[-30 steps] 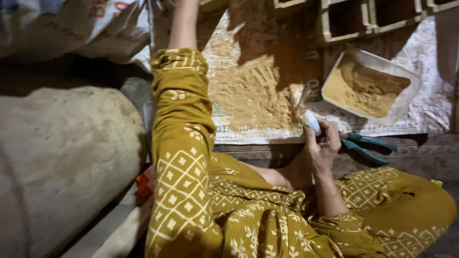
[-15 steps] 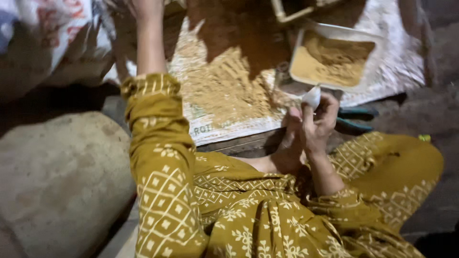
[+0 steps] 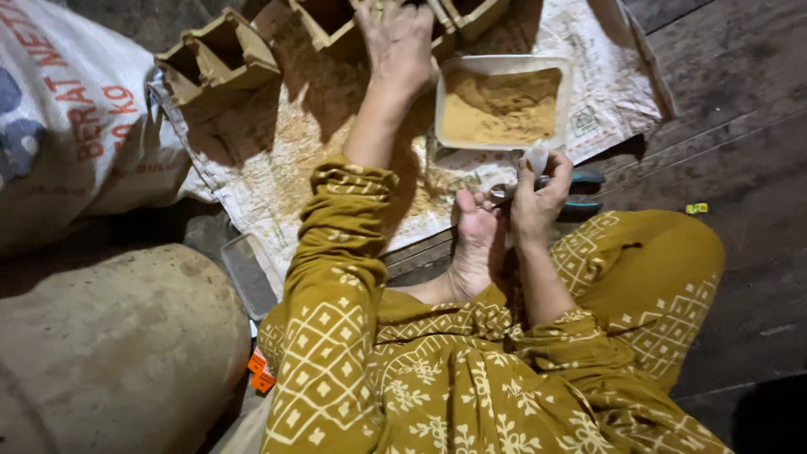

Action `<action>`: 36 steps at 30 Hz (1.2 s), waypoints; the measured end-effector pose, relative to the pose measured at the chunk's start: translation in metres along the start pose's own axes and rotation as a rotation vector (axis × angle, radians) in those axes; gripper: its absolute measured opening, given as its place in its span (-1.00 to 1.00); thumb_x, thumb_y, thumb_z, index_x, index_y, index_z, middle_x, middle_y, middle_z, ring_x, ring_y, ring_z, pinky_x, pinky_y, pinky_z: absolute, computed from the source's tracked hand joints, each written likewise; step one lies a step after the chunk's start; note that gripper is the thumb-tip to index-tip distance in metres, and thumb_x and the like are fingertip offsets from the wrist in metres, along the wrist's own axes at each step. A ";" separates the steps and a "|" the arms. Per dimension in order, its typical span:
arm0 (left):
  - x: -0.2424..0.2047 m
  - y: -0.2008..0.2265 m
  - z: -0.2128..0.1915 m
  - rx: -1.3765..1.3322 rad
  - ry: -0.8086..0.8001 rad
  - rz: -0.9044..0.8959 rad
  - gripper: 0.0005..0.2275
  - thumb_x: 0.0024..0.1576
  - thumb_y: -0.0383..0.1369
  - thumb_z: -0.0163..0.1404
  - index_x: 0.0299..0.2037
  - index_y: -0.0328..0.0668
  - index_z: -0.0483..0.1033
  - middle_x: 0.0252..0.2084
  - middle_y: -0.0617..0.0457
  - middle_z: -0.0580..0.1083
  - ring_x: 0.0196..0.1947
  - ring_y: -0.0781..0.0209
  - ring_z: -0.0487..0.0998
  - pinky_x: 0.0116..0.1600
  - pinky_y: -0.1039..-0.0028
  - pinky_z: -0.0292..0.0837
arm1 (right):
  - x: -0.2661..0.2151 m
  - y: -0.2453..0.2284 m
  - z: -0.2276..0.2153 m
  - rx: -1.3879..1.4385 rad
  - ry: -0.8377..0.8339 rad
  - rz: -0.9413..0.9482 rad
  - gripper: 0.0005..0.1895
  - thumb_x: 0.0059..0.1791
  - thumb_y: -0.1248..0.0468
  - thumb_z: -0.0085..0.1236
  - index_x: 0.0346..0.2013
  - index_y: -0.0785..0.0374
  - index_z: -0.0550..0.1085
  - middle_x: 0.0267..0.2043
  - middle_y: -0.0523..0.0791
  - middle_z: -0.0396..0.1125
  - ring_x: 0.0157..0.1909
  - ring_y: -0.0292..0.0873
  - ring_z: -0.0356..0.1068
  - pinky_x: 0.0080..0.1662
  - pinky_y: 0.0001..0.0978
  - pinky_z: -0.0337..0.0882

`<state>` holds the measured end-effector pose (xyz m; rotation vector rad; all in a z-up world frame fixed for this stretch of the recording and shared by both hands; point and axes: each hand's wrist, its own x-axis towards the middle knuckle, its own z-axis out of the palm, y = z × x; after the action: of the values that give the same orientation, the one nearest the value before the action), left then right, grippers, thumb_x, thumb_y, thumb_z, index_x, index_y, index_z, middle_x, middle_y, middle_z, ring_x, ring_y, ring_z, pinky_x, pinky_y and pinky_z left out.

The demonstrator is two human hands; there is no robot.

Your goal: The person assembles a small wooden box by applying glue to the edges of wooden pieces and joining them together.

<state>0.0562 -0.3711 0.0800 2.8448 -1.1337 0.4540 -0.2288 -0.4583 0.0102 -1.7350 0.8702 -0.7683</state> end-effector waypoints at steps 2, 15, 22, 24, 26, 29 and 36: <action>-0.001 0.003 0.003 -0.014 -0.333 -0.021 -0.70 -0.25 -0.31 0.12 -0.27 -0.09 0.57 -0.30 0.00 0.59 -0.08 -0.13 0.54 0.26 -0.38 0.02 | 0.005 0.007 0.000 -0.001 0.061 -0.038 -0.76 0.04 0.37 0.21 -0.04 0.28 0.38 -0.14 -0.08 0.28 -0.14 -0.12 0.26 -0.02 -0.33 0.30; -0.093 -0.024 -0.029 -0.174 0.217 -0.089 -0.62 -0.24 -0.47 -0.02 -0.22 0.04 0.70 -0.21 0.24 0.66 -0.11 0.27 0.64 0.20 0.13 0.16 | 0.026 0.076 -0.001 -0.166 0.394 -0.010 -0.68 -0.03 0.33 0.37 -0.05 0.26 0.43 -0.06 0.00 0.44 0.00 0.03 0.41 0.12 -0.20 0.33; -0.252 -0.050 -0.087 -1.495 0.401 -1.046 -0.67 0.14 -0.34 0.17 0.06 -0.31 0.48 0.01 -0.13 0.57 -0.01 -0.02 0.64 0.06 0.26 0.66 | 0.029 0.097 0.008 -0.331 0.360 -0.305 -0.67 -0.19 0.33 0.41 -0.14 0.21 0.59 -0.16 -0.03 0.54 -0.16 0.07 0.50 -0.07 -0.16 0.46; -0.304 -0.066 -0.077 -1.650 0.578 -1.092 -0.69 0.15 -0.40 0.20 0.06 -0.32 0.49 0.00 -0.10 0.58 -0.02 0.00 0.62 0.00 0.23 0.59 | 0.029 0.122 0.010 -0.401 0.344 -0.312 -0.64 -0.24 0.37 0.36 -0.15 0.20 0.62 -0.13 -0.03 0.56 -0.08 0.10 0.51 -0.01 -0.12 0.46; -0.340 -0.076 -0.080 -1.859 0.714 -1.402 -0.28 -0.04 -0.46 0.27 0.37 -0.11 0.21 0.02 -0.21 0.48 -0.32 -0.25 0.59 -0.54 -0.08 0.59 | 0.032 0.150 0.012 -0.524 0.290 -0.299 -0.45 -0.34 0.47 0.09 -0.07 0.20 0.61 -0.01 -0.02 0.51 0.07 0.10 0.42 0.13 -0.03 0.33; -0.395 -0.096 -0.047 -1.924 0.877 -1.309 -0.46 0.02 -0.51 0.20 0.26 -0.26 0.39 0.12 -0.22 0.54 0.10 -0.18 0.58 0.05 -0.04 0.60 | 0.037 0.166 0.007 -0.486 0.271 -0.457 -0.37 -0.27 0.55 0.14 0.12 0.29 0.49 0.12 0.09 0.45 0.20 0.20 0.33 0.28 0.03 0.25; -0.406 -0.106 -0.007 -1.988 1.096 -1.299 -0.54 0.07 -0.29 0.30 0.18 -0.02 0.48 0.16 -0.05 0.55 0.17 0.00 0.55 0.25 0.06 0.48 | 0.000 0.070 0.002 -0.312 0.347 -0.480 -0.14 -0.20 0.85 0.18 0.31 0.22 0.32 0.34 0.06 0.13 0.42 0.15 0.26 0.51 0.10 0.23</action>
<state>-0.1533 -0.0219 -0.0224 0.7011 0.5117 0.2694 -0.2407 -0.4739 -0.0568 -2.1639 0.8410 -1.3379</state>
